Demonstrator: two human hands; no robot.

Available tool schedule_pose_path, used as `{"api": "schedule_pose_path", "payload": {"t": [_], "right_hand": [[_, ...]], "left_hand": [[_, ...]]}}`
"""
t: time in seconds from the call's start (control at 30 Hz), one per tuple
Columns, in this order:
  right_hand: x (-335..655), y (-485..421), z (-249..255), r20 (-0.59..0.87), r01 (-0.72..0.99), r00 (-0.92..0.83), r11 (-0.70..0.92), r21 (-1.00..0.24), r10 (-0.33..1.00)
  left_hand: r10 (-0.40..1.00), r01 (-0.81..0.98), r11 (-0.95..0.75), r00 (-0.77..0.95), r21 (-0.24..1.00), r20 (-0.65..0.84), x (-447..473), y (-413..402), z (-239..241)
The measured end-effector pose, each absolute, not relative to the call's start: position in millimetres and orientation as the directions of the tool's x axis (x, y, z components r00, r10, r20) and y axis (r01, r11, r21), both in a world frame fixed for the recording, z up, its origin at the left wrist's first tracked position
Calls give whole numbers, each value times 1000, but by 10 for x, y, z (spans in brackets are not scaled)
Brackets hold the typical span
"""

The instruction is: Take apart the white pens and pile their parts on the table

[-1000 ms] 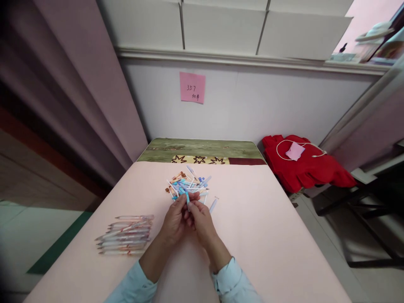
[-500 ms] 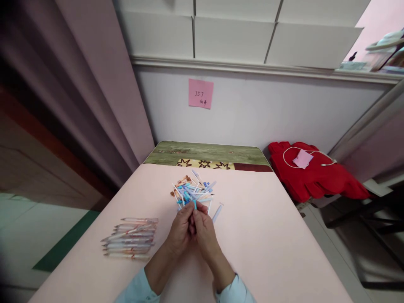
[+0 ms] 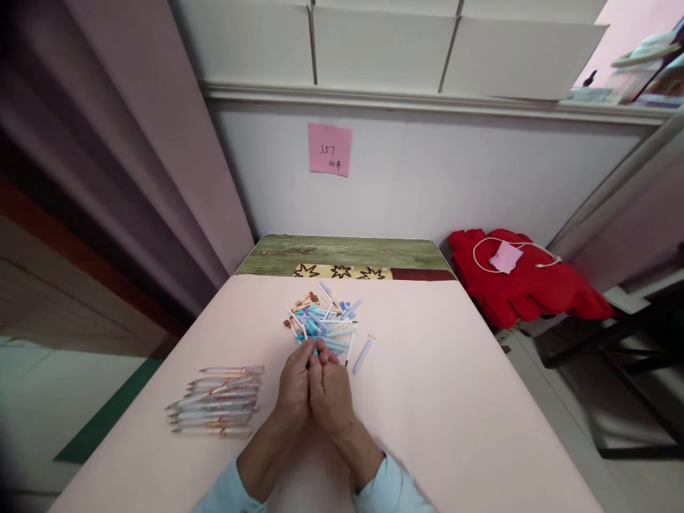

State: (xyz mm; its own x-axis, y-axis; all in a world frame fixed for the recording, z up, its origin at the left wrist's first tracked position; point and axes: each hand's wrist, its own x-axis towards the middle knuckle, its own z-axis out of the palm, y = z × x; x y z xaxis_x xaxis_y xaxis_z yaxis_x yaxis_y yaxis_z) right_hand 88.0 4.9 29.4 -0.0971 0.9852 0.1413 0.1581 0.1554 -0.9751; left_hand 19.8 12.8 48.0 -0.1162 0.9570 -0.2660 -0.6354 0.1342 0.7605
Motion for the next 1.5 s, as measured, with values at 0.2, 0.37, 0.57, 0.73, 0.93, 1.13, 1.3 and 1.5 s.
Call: {"api": "schedule_pose_path", "payload": {"t": [0.2,0.37,0.57,0.73,0.93,1.13,1.3,1.5], "right_hand": [[947,113,350,-208,-471,-314,-342,-813,926],[1009,130,356,-263,-619,-454,-514,-594,851],[973,151,356,-328,-546,-477,-567,-617,815],[897,136,381,-312,-518,-401,-494,-698,861],[877,8,240,-150,-192,-296,-213,-958,943],[909,25,208,-91,-78,-276,-116,-990,957],[1270,199,266,-9,184,-8,-8,-983,1000],[1559,322,235,162,718,63,68,-693,985]], "left_hand": [[961,-657,236,52,716,-270,156,174,552],[943,-718,303,130,627,-307,172,164,556],[911,-796,303,81,523,-405,190,183,456],[869,-774,332,28,538,-495,188,176,436],[885,-838,98,-173,536,-432,-35,332,471],[908,-857,116,-112,501,-402,-74,378,421],[901,-685,-2,-318,729,-296,-165,430,346],[874,11,-45,-484,999,44,-315,458,267]]}}
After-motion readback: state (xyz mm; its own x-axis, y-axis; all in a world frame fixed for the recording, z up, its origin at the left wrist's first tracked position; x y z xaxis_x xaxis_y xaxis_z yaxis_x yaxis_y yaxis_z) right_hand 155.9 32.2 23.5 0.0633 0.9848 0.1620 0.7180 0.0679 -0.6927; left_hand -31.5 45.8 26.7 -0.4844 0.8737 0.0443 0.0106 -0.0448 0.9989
